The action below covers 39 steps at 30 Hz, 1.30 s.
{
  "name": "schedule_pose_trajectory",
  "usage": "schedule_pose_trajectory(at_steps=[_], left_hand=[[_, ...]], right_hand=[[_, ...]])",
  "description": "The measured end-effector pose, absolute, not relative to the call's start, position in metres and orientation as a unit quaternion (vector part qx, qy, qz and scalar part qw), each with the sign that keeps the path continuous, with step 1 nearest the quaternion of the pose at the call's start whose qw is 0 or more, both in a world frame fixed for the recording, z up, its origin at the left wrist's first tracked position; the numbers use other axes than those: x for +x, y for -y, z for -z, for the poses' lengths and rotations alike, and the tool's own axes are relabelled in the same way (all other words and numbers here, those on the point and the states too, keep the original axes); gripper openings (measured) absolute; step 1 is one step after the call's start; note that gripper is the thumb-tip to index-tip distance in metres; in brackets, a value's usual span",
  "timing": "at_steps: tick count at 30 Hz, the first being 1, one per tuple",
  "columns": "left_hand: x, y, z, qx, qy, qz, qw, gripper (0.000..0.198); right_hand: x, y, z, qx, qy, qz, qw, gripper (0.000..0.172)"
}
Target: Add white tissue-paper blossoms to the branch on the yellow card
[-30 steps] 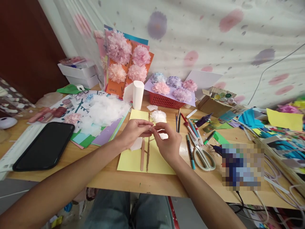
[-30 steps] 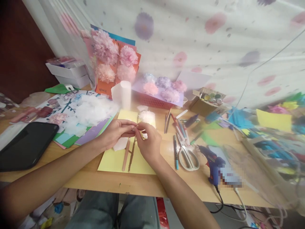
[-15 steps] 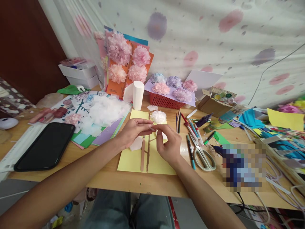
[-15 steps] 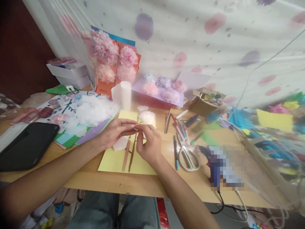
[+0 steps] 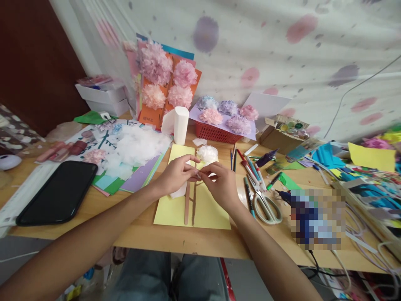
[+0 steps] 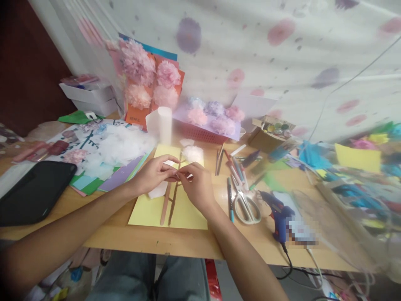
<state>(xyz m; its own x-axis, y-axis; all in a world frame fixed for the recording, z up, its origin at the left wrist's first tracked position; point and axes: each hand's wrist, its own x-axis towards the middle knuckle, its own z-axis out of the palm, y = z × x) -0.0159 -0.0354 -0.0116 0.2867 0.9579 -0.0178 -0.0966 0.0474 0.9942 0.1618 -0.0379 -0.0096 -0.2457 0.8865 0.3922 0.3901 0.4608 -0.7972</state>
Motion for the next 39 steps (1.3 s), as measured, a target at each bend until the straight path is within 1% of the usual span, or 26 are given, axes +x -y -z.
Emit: schedule_pose_trajectory(at_steps=[2, 4, 6, 8, 11, 19, 22, 24, 26, 27, 28, 31, 33, 34, 36, 39], left_hand=[[-0.016, 0.035, 0.01, 0.531, -0.406, -0.44, 0.6, 0.04], [-0.016, 0.034, 0.007, 0.521, -0.405, -0.446, 0.605, 0.044], [-0.014, 0.033, 0.004, 0.509, -0.397, -0.452, 0.615, 0.046], [-0.012, 0.032, 0.001, 0.505, -0.389, -0.455, 0.621, 0.043], [-0.006, 0.031, -0.003, 0.513, -0.373, -0.454, 0.626, 0.035], [0.006, 0.026, -0.018, 0.529, -0.379, -0.469, 0.597, 0.023], [0.004, 0.019, -0.018, 0.547, -0.409, -0.463, 0.565, 0.019], [0.0, 0.013, -0.015, 0.581, -0.436, -0.439, 0.529, 0.016], [-0.004, 0.008, -0.011, 0.637, -0.456, -0.39, 0.484, 0.012], [-0.005, 0.007, -0.009, 0.667, -0.464, -0.363, 0.456, 0.011], [-0.006, 0.006, -0.008, 0.696, -0.47, -0.34, 0.423, 0.011], [-0.006, 0.004, -0.005, 0.748, -0.487, -0.306, 0.332, 0.01], [-0.002, 0.003, -0.004, 0.759, -0.495, -0.29, 0.308, 0.009], [0.0, 0.002, -0.003, 0.762, -0.497, -0.28, 0.307, 0.009], [0.005, 0.001, -0.001, 0.764, -0.501, -0.263, 0.31, 0.01], [0.011, -0.002, 0.001, 0.763, -0.513, -0.252, 0.303, 0.011]], right_hand=[[0.161, 0.038, 0.009, -0.434, 0.719, -0.301, 0.452, 0.009], [0.161, 0.037, 0.008, -0.438, 0.66, -0.359, 0.493, 0.01], [0.162, 0.036, 0.007, -0.44, 0.579, -0.43, 0.535, 0.015], [0.162, 0.034, 0.007, -0.435, 0.516, -0.48, 0.561, 0.019], [0.16, 0.033, 0.008, -0.427, 0.471, -0.51, 0.58, 0.021], [0.159, 0.031, 0.003, -0.417, 0.443, -0.539, 0.583, 0.027], [0.171, 0.026, 0.001, -0.448, 0.45, -0.49, 0.597, 0.027], [0.183, 0.027, -0.003, -0.481, 0.485, -0.41, 0.604, 0.023], [0.193, 0.036, -0.008, -0.494, 0.587, -0.297, 0.569, 0.015], [0.197, 0.043, -0.009, -0.484, 0.655, -0.24, 0.529, 0.011], [0.199, 0.052, -0.009, -0.451, 0.731, -0.196, 0.472, 0.01], [0.197, 0.076, -0.003, -0.302, 0.914, -0.067, 0.262, 0.024], [0.193, 0.085, 0.005, -0.215, 0.962, 0.017, 0.168, 0.025], [0.191, 0.087, 0.009, -0.185, 0.971, 0.052, 0.14, 0.024], [0.189, 0.087, 0.015, -0.148, 0.977, 0.103, 0.111, 0.022], [0.189, 0.084, 0.018, -0.103, 0.977, 0.151, 0.107, 0.019]])
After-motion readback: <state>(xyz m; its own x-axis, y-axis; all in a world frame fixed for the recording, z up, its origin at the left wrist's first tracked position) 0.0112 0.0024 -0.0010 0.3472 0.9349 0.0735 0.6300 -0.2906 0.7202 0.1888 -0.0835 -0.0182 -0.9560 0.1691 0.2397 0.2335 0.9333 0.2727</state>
